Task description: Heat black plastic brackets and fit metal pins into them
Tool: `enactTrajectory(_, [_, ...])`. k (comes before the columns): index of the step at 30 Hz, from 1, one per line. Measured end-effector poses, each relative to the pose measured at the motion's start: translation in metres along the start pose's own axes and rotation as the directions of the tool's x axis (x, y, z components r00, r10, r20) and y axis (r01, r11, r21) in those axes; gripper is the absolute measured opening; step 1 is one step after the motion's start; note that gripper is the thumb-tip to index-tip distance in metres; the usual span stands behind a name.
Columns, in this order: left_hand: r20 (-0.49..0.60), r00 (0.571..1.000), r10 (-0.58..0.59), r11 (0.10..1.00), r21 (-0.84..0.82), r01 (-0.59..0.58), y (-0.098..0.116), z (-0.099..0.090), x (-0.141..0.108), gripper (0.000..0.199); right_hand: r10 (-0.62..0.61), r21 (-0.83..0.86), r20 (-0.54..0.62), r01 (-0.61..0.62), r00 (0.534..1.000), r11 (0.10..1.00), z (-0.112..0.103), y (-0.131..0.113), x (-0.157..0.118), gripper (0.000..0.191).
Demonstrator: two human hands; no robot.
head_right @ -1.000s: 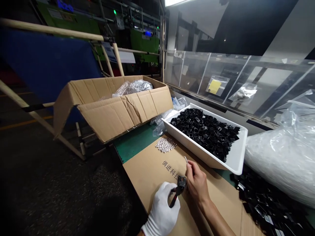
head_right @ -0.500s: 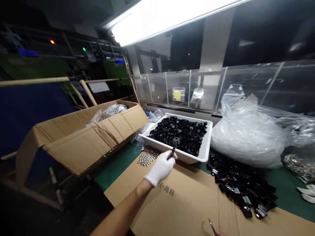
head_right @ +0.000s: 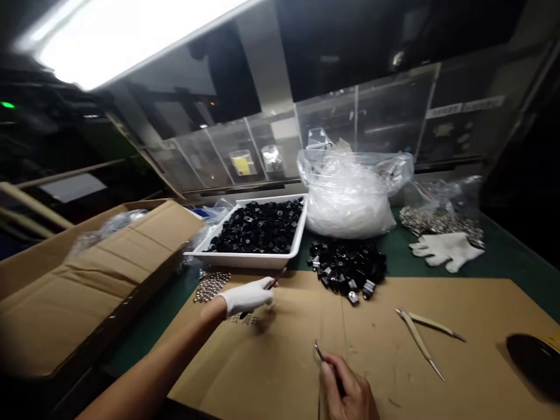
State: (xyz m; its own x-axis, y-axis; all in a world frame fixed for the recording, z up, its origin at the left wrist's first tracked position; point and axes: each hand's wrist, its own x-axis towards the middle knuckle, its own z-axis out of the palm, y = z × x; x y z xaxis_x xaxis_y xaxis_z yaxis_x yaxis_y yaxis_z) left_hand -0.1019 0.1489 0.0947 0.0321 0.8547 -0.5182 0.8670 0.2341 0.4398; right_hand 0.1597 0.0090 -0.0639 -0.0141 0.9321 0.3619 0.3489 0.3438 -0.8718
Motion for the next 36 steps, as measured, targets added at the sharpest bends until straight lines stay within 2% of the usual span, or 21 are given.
enactTrajectory(4, [-0.097,0.992,0.083,0.956,0.290,-0.052,0.030,0.049,0.012,0.042,0.007,-0.002,-0.055,-0.007,0.998,1.000,-0.006,-0.006,0.003,0.026])
enactTrajectory(8, [-0.147,0.985,0.091,0.906,0.422,-0.020,0.047,0.073,0.030,0.043,0.037,0.029,-0.035,-0.036,0.999,0.999,-0.009,-0.010,0.003,0.026])
enactTrajectory(13, [-0.182,0.981,0.068,0.874,0.485,0.029,0.057,0.081,0.042,0.044,0.052,0.070,-0.017,-0.050,0.999,0.996,-0.010,-0.012,0.005,0.025])
enactTrajectory(21, [-0.227,0.973,0.029,0.853,0.513,0.094,0.072,0.100,0.045,0.048,0.057,0.105,0.008,-0.057,0.998,0.993,-0.011,-0.013,0.002,0.024])
enactTrajectory(29, [-0.275,0.961,-0.005,0.844,0.515,0.152,0.088,0.108,0.046,0.050,0.049,0.131,0.027,-0.052,0.998,0.990,-0.013,-0.013,0.002,0.024])
enactTrajectory(36, [-0.282,0.958,0.043,0.852,0.511,0.112,0.082,0.104,0.053,0.033,0.089,0.128,0.005,-0.089,0.996,0.988,-0.013,-0.015,0.001,0.026])
